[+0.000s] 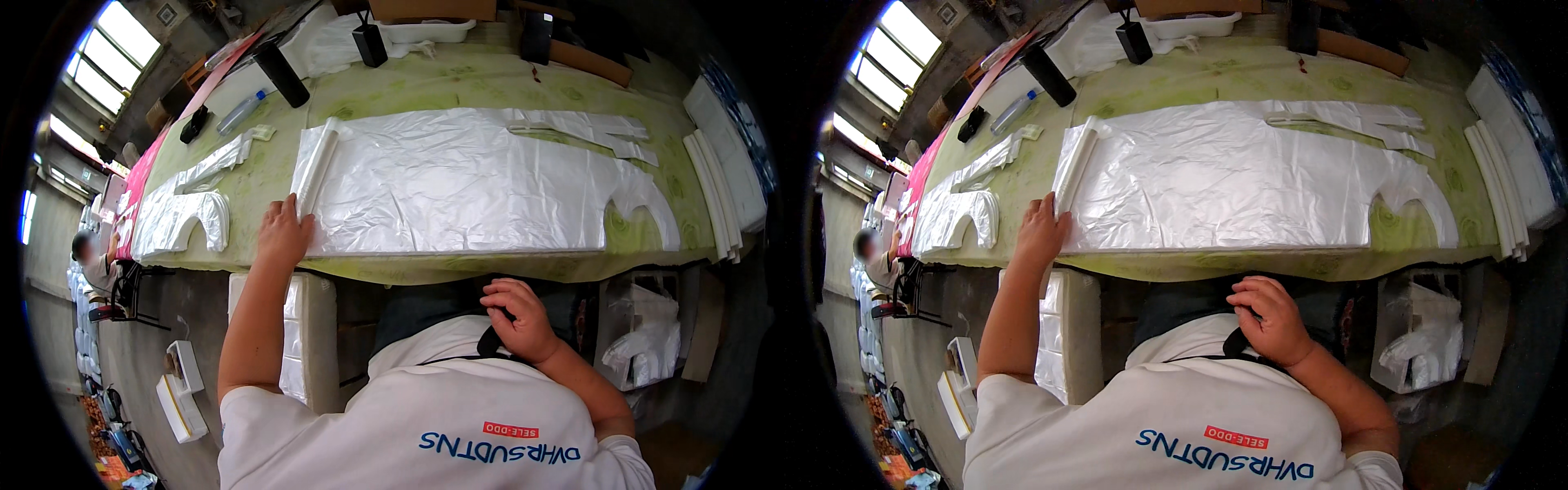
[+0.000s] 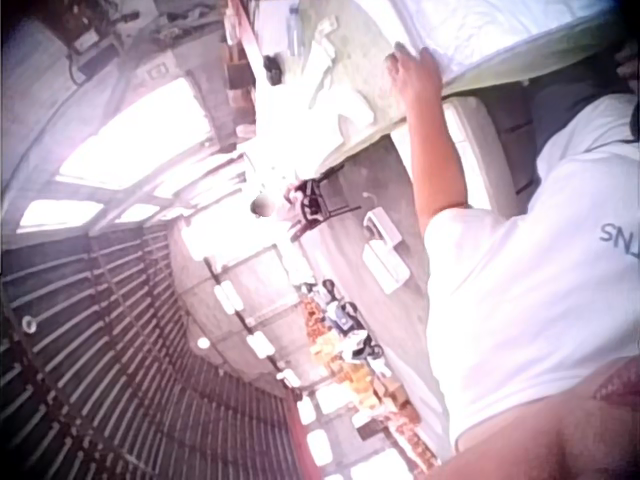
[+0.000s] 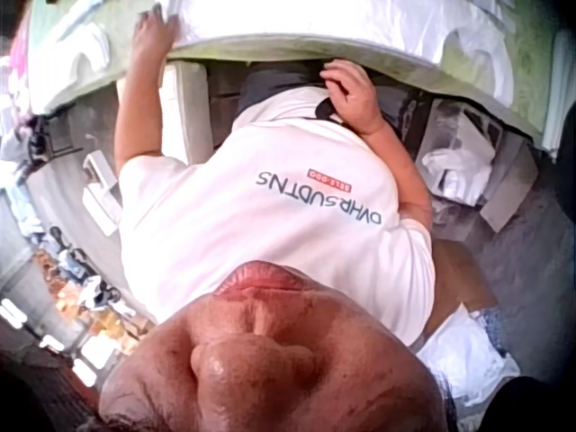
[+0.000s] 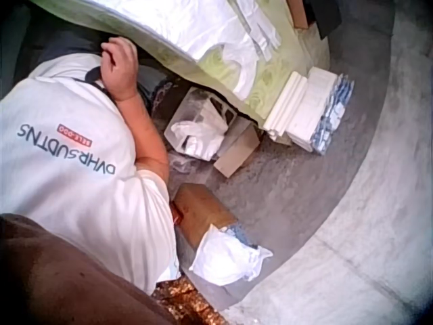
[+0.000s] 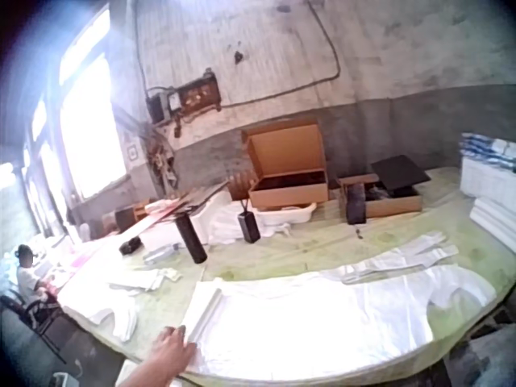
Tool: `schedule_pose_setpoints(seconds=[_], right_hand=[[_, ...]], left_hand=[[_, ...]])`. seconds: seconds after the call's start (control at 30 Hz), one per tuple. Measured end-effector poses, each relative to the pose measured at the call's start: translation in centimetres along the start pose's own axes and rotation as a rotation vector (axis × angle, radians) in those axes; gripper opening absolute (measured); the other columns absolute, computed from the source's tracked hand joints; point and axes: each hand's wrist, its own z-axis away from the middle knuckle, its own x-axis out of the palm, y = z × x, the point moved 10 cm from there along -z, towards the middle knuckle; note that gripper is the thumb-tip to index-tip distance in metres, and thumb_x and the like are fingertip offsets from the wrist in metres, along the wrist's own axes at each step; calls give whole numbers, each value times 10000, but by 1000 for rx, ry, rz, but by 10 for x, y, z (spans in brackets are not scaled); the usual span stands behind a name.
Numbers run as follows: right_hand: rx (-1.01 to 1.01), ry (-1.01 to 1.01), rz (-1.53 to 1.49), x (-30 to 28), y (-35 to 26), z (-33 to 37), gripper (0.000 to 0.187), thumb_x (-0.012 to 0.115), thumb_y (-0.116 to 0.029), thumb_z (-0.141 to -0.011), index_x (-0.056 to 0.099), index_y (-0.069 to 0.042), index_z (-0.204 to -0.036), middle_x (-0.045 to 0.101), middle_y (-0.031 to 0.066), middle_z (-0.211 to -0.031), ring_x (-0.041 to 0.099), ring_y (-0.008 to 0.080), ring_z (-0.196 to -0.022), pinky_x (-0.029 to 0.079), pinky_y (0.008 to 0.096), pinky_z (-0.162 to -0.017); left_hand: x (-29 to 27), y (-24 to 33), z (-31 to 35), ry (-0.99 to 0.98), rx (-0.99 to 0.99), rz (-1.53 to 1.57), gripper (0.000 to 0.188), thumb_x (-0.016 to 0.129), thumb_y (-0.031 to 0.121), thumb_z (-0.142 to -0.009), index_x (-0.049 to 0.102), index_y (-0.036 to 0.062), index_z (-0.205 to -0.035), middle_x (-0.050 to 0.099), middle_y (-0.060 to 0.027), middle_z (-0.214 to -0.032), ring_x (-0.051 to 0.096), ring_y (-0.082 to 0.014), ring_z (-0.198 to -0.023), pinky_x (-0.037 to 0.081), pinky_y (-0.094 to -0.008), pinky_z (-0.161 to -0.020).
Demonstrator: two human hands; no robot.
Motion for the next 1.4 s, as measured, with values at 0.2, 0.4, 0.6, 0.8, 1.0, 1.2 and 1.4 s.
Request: schedule_pose_setpoints(seconds=[0.2, 0.4, 0.6, 0.8, 1.0, 1.2, 1.4], right_hand=[[12, 8, 0, 0, 1, 2, 206, 693, -5, -830, 711, -56, -1029, 688, 134, -1109, 632, 338, -1082, 521, 412, -943], [264, -126, -242, 12, 11, -1, 313, 691, -48, -888, 667, -64, -1200, 663, 124, -1194, 637, 275, -1092, 521, 366, -940], [471, -290, -747, 56, 7, -17, 702, 676, -90, -959, 329, -137, -1567, 564, 149, -1351, 614, 211, -1135, 519, 333, -977], [438, -308, -595, 58, 3, -26, 733, 713, -195, -939, 343, -164, -1572, 618, 145, -1269, 652, 206, -1058, 541, 350, -934], [677, -286, -574, 33, 25, -11, 700, 715, -184, -932, 389, -163, -1551, 672, 99, -1065, 637, 162, -876, 568, 330, -786], [539, -165, -744, 32, 23, -5, 672, 695, -136, -950, 388, -124, -1547, 521, 141, -1457, 579, 188, -1149, 509, 316, -964], [468, -179, -262, 6, 15, -10, 706, 758, -189, -868, 451, -142, -1502, 569, 198, -1269, 616, 299, -1083, 507, 377, -935]], left_hand=[[6, 15, 7, -190, -4, 107, 750, 696, 411, -907, 436, 23, -1494, 590, -244, -1319, 573, -390, -1227, 447, -444, -1048], [53, 70, 60, -449, -123, 1011, 751, 676, 282, -978, 290, 96, -1595, 665, -85, -963, 630, -147, -827, 522, -311, -724], [71, 182, 126, -638, -408, 1873, 653, 359, 183, -1038, 124, 334, -1629, 621, -149, -1151, 653, -273, -937, 578, -463, -774], [77, 219, 134, -512, -496, 2032, 611, 330, 209, -1051, 162, 357, -1620, 568, -158, -1274, 594, -282, -1081, 541, -482, -930], [71, 247, 145, -636, -37, 1783, 795, 524, 113, -1039, 45, 307, -1642, 556, -71, -1283, 551, -145, -1088, 503, -309, -940], [70, 264, 163, -732, -286, 2097, 752, 428, 76, -1033, 65, 350, -1633, 473, -104, -1417, 523, -204, -1201, 480, -368, -1020], [88, 268, 174, -748, -257, 1987, 784, 381, 47, -1017, 6, 373, -1623, 507, -132, -1392, 560, -246, -1195, 482, -441, -1032]])
